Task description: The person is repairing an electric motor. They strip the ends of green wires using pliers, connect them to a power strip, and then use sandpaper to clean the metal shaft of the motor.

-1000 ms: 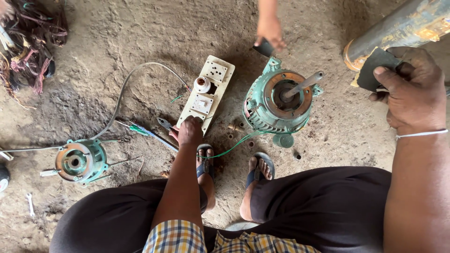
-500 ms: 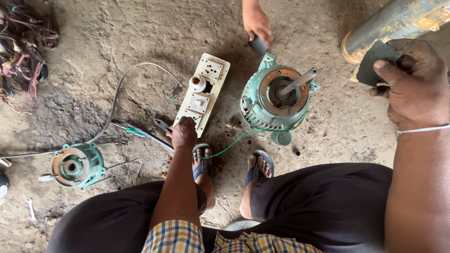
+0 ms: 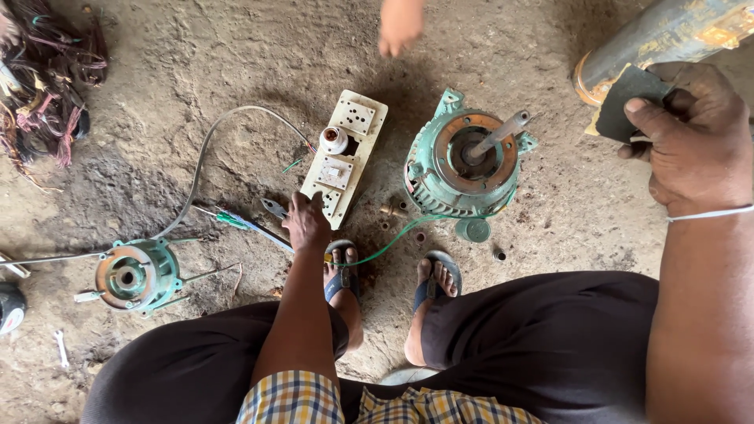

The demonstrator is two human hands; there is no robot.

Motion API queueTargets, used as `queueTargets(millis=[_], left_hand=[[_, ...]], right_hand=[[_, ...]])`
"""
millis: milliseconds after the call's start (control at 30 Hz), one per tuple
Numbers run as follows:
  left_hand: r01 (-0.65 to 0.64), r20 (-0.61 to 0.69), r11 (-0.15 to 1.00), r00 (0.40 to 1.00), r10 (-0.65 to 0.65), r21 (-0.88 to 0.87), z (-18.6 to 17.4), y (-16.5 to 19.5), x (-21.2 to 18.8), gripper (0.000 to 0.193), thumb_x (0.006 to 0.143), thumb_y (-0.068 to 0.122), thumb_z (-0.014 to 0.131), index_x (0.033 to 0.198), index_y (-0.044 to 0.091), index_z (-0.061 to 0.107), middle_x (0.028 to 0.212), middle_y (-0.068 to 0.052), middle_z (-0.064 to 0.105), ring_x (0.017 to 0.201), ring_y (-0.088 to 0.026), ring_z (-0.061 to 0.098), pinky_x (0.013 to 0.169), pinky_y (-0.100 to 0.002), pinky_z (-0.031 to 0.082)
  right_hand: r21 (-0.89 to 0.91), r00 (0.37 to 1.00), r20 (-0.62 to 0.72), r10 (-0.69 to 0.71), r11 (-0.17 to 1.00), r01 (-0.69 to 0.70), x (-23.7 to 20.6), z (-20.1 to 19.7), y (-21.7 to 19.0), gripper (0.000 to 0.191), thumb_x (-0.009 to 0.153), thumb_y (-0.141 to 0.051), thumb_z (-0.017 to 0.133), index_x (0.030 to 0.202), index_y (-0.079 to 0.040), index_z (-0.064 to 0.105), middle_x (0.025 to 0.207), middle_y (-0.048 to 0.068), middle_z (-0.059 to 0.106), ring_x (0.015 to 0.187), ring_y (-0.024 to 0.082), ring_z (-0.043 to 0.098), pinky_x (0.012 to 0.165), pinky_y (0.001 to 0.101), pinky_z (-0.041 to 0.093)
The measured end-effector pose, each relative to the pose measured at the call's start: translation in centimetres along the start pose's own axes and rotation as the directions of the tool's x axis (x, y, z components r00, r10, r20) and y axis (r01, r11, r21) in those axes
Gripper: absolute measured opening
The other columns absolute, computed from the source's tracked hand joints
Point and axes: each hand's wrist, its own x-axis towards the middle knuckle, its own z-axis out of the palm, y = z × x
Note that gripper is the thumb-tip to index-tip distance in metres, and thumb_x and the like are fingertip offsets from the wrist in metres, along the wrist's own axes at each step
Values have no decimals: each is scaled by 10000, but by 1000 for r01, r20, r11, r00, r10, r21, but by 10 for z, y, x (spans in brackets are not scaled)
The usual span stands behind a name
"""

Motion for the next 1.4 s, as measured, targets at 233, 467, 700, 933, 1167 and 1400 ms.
queueTargets(millis=[233, 467, 700, 933, 1167, 1400], left_hand=[[-60, 66, 977, 997, 47, 203, -13, 0, 3, 283, 1063, 253, 476, 1098, 241, 757, 1186, -51, 650, 1178, -239, 556, 1101, -496, 361], [-86, 94, 948, 994, 60, 307, -9, 1, 6, 243, 988, 186, 525, 1042, 227, 759, 1136, -71, 640, 1171, -248, 534, 1086, -540, 318], [-69, 73, 955, 996, 50, 289, -10, -2, 2, 208, 973, 142, 564, 1006, 187, 765, 1106, -66, 642, 1159, -248, 531, 1132, -539, 295], [-163, 219, 891, 973, 74, 423, -7, 7, 12, 217, 978, 113, 543, 1120, 174, 695, 1263, -72, 588, 1256, -246, 477, 1151, -569, 288], [-82, 256, 951, 967, 3, 297, -8, 9, 18, 197, 1043, 186, 477, 1087, 163, 668, 1282, -60, 582, 1272, -232, 468, 1196, -616, 213], [-96, 148, 960, 987, 58, 261, 2, 7, 20, 237, 1010, 231, 516, 936, 159, 729, 1162, -39, 686, 1177, -242, 547, 1138, -585, 272]], right_hand=[[43, 1000, -2, 19, 999, -19, 0, -1, -1, 298, 999, -15, 692, 1281, -7, 595, 1021, 89, 706, 797, 128, 697, 605, 259, 579], [1, 1000, 5, -10, 1000, 10, 0, 0, 1, 275, 1026, 7, 690, 1288, 10, 605, 1005, 94, 704, 782, 127, 691, 603, 258, 575], [31, 999, -1, 35, 999, -35, -1, 2, -4, 298, 987, -3, 678, 1271, -23, 591, 1011, 64, 710, 799, 115, 700, 592, 252, 571], [-2, 1000, 5, 25, 1000, -25, -1, 2, -4, 289, 1004, -3, 677, 1280, -22, 593, 1014, 76, 710, 793, 121, 700, 593, 250, 565], [2, 1000, -2, 6, 1000, -6, -2, 0, -1, 246, 1023, 18, 675, 1257, -5, 601, 993, 82, 707, 781, 118, 700, 594, 250, 565], [-19, 1000, -5, 14, 1000, -14, 3, 1, 6, 278, 989, 13, 681, 1249, -32, 593, 971, 79, 692, 762, 119, 693, 564, 248, 560]])
